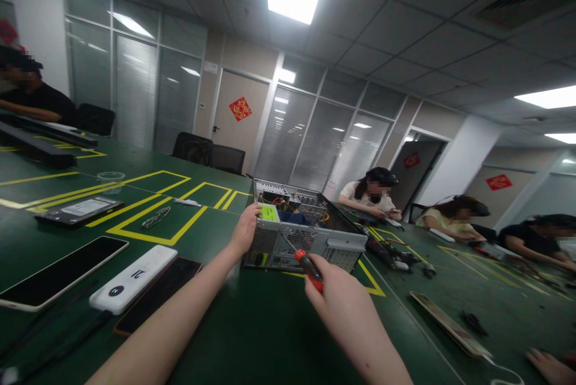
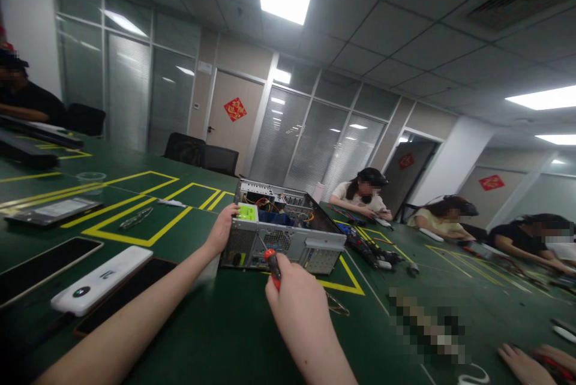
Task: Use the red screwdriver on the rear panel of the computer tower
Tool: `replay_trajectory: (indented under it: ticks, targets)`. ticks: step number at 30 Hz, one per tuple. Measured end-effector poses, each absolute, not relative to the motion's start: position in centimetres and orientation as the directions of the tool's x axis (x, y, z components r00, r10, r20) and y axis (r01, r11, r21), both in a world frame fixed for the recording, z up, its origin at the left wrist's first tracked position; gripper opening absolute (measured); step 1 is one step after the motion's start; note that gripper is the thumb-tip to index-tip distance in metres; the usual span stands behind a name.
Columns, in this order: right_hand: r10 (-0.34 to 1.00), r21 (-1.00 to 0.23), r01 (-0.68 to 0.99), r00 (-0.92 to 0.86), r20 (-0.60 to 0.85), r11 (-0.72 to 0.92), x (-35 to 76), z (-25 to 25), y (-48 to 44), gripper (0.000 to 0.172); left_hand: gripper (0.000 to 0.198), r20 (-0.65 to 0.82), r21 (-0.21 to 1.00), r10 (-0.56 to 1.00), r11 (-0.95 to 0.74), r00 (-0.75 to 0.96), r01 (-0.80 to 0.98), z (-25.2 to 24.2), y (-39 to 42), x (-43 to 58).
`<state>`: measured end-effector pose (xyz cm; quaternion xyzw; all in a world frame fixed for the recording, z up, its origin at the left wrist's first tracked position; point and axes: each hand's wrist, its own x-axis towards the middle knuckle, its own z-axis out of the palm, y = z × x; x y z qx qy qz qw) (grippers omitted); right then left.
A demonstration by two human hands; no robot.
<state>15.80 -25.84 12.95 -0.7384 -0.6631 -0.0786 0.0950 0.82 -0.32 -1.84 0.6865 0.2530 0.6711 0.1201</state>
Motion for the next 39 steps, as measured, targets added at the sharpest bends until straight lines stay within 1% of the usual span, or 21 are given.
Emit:
replay_trajectory:
  ticks: [9,17,22,28,36,39]
  targets:
    - [0.958,-0.074,0.993,0.109,0.266,-0.093,15.75,12.55,-25.41,0.042,0.049,0.855,0.514,0.517,-0.839,-0.034,0.177,-1.94,-0.21,0.84]
    - [0.971,-0.088,0.987,0.146,0.188,-0.132,15.71,13.41,-25.75,0.044,0.049,0.864,0.501,0.503,-0.848,-0.034,0.175,-2.14,-0.02,0.82]
    - [0.976,-0.096,0.987,0.145,0.165,-0.130,15.71,13.19,-25.65,0.042,0.047,0.866,0.498,0.499,-0.850,-0.041,0.172,-2.10,-0.02,0.89]
    - [0.973,-0.118,0.986,0.136,0.188,-0.115,15.80,12.98,-25.47,0.041,0.048,0.861,0.504,0.509,-0.844,-0.024,0.185,-1.93,-0.21,0.83]
    - [0.971,-0.137,0.984,0.142,0.193,-0.116,15.66,12.96,-25.42,0.032,0.048,0.861,0.502,0.507,-0.842,-0.025,0.197,-1.79,-0.41,0.80]
    - [0.972,-0.141,0.984,0.133,0.194,-0.106,15.33,12.55,-25.19,0.032,0.047,0.866,0.494,0.499,-0.847,-0.025,0.198,-1.85,-0.31,0.82]
